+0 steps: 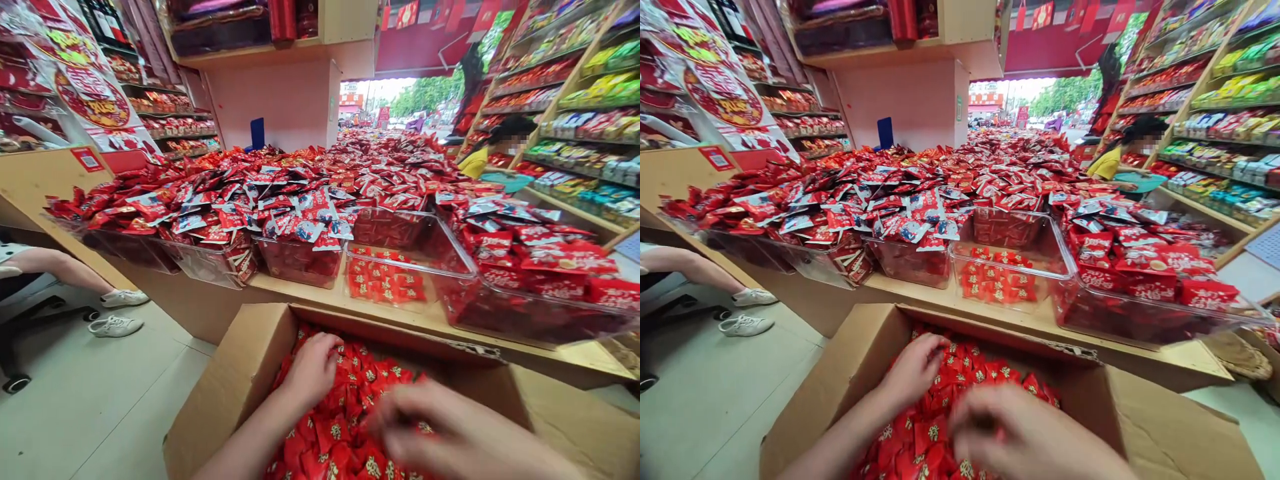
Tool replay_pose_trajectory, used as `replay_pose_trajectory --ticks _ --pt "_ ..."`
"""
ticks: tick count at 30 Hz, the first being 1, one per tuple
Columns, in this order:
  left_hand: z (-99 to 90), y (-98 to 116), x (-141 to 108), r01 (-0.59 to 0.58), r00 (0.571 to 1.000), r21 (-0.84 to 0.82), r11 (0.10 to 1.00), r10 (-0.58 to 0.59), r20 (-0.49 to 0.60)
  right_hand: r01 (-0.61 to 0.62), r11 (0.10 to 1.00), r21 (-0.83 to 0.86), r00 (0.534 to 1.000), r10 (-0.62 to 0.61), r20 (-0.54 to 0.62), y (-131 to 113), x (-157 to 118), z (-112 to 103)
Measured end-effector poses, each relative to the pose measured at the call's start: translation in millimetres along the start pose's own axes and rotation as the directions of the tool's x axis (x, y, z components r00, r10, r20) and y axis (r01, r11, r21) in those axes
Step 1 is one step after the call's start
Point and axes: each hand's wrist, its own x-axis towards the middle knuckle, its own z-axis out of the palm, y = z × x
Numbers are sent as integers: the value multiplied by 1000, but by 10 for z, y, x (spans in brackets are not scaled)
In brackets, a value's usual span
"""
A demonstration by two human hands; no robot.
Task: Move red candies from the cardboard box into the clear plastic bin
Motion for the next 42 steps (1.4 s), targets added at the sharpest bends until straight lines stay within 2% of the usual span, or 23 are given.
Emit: replay_pose_trajectory --ticks 1,3,5,7,10,16,20,23,25,26,28,30,32,34,38,40,42 --pt "-8 -42 25 8 1000 11 1000 -8 -14 -21 998 -60 997 25 75 67 136 89" --pt "-3 -92 44 11 1000 5 1000 -11 -12 -87 956 -280 967 149 206 197 377 299" --pt "15 -107 38 14 1000 -22 1000 -14 12 -149 846 -512 933 291 211 300 534 505" --pt "34 -103 25 28 999 -63 998 -26 34 -170 770 -616 930 332 159 369 601 656" --pt "53 -77 14 59 997 -138 989 -53 52 -156 773 -614 948 291 126 419 612 747" --pt "58 16 2 85 994 -245 966 -65 89 -131 821 -556 953 258 156 489 621 731" --pt "70 -4 0 70 997 -251 965 -59 52 -147 839 -523 951 265 157 551 649 725" --pt "91 -68 19 119 991 -351 929 -132 -14 -184 830 -527 950 288 121 500 638 664" --pt "95 -88 35 179 974 -478 860 -222 -35 -192 861 -471 962 259 82 403 600 584" --pt "92 -81 40 223 963 -552 803 -271 -5 -174 899 -403 974 217 65 345 574 536" --pt "77 -33 40 329 930 -702 631 -345 127 -89 975 -201 995 97 30 236 522 440" --pt "53 43 32 397 907 -795 459 -330 262 -12 1000 -4 1000 12 -14 164 486 362" --pt "23 115 28 388 913 -846 367 -280 297 -13 988 156 998 22 -52 140 471 310" --pt "-10 163 31 338 930 -881 331 -261 259 -82 939 333 991 113 -72 150 469 275" --pt "-72 190 33 283 935 -918 278 -292 200 -197 737 647 960 278 -24 169 470 215" --pt "-86 191 20 258 946 -907 333 -279 166 -244 700 671 950 311 21 156 475 196" --pt "-81 195 4 195 969 -867 459 -228 97 -274 727 629 945 324 37 134 483 191"
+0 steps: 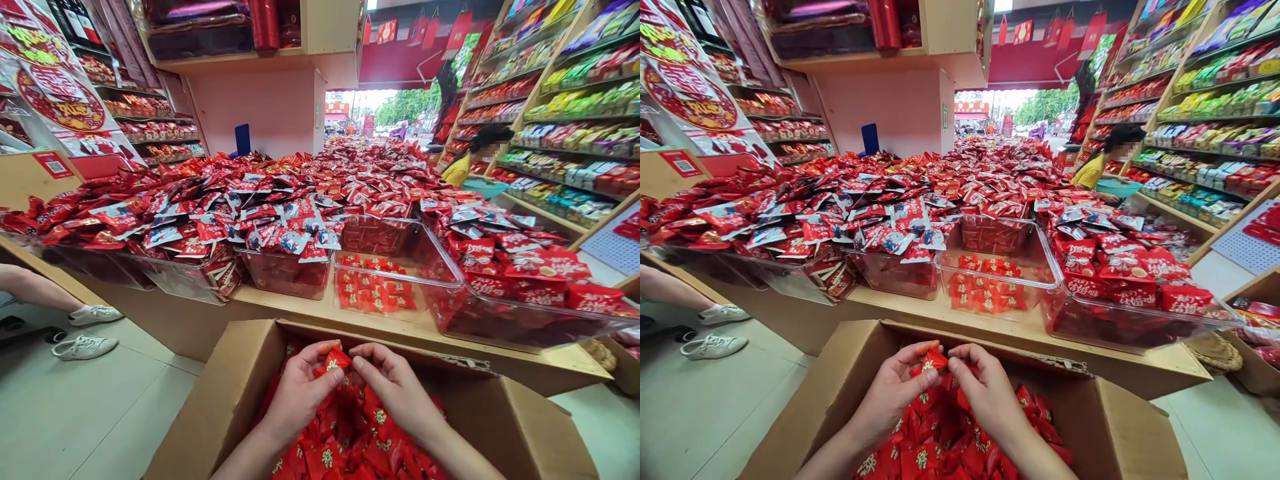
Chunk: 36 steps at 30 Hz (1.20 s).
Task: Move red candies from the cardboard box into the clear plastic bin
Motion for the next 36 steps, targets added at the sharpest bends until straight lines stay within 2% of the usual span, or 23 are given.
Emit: replay_pose_trajectory --ticks 3,7,9,14,21,24,27,30,33,36 --pt "27 -20 -12 -85 996 97 992 83 19 32 995 -91 999 -31 16 -18 1 22" --pt "46 -32 -5 -2 995 -73 997 -5 -98 44 994 -98 999 -42 25 -26 -6 25" --pt "33 -22 -1 14 994 -122 992 -28 -110 16 995 -97 1000 -14 24 -31 -10 21" --pt "15 31 -23 33 997 -40 999 -35 -72 97 987 -131 995 -96 11 -64 -23 29" --pt "47 30 -52 153 985 -331 931 -171 -27 157 978 -139 985 -164 -47 -46 -63 88" --pt "47 16 -41 150 984 -388 909 -175 -29 158 984 -78 983 -164 -79 -3 -65 109" --pt "67 8 -41 104 988 -382 918 -140 -69 118 993 6 990 -117 -76 43 -45 129" --pt "102 -2 -57 84 993 -360 929 -106 -43 73 996 61 991 -65 -118 75 -22 141" --pt "124 -16 -64 103 993 -288 952 -113 -20 76 995 -58 989 -83 -124 66 -21 121" --pt "119 -30 -55 70 997 -104 992 -73 -31 189 943 -272 968 -226 -110 10 -41 70"
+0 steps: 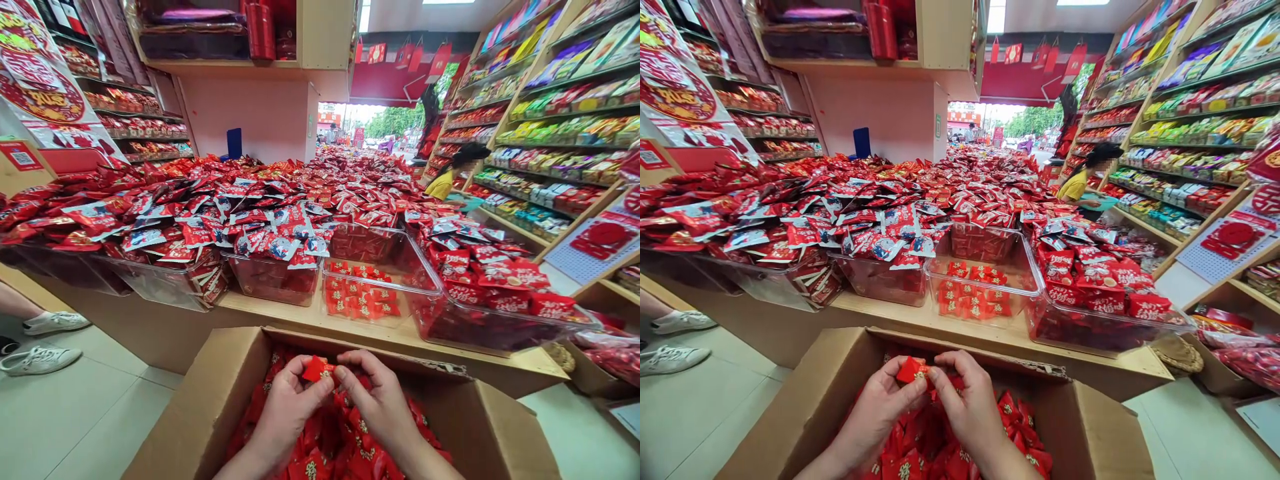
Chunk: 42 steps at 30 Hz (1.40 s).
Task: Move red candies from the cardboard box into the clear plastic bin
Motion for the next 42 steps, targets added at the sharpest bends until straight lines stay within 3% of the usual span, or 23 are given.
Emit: replay_pose_trajectory --ticks 3,6,11,14,19,22,28,35,38,40,42 --pt "-14 -12 2 -122 991 237 964 104 85 180 977 -116 983 -175 52 -59 1 -64" --pt "-28 -19 0 -121 990 257 959 96 108 218 965 -145 968 -195 155 -107 9 -99" --pt "-57 -7 31 -65 996 135 989 72 -49 38 995 -90 997 -32 65 -102 42 -120" --pt "-61 11 41 -57 990 119 991 71 -121 -82 996 43 993 77 92 -63 59 -121" --pt "-74 34 46 -69 985 113 991 85 -153 -249 934 255 963 209 172 -32 64 -119" --pt "-95 42 55 -126 978 181 975 152 -142 -251 923 292 963 208 171 -46 56 -126" --pt "-110 45 35 -217 966 336 916 251 -59 -112 990 83 979 96 180 -51 48 -157" --pt "-107 44 45 -186 971 375 908 228 -70 -59 998 -14 981 61 182 -29 36 -155" --pt "-140 46 83 -147 968 365 920 209 -137 -4 996 -87 993 14 117 -237 130 -342" --pt "-157 36 104 -136 969 361 922 200 -144 73 983 -171 997 -78 -24 -482 296 -587" --pt "-152 12 108 -137 972 366 921 196 -128 125 931 -344 967 -193 -170 -738 561 -871"
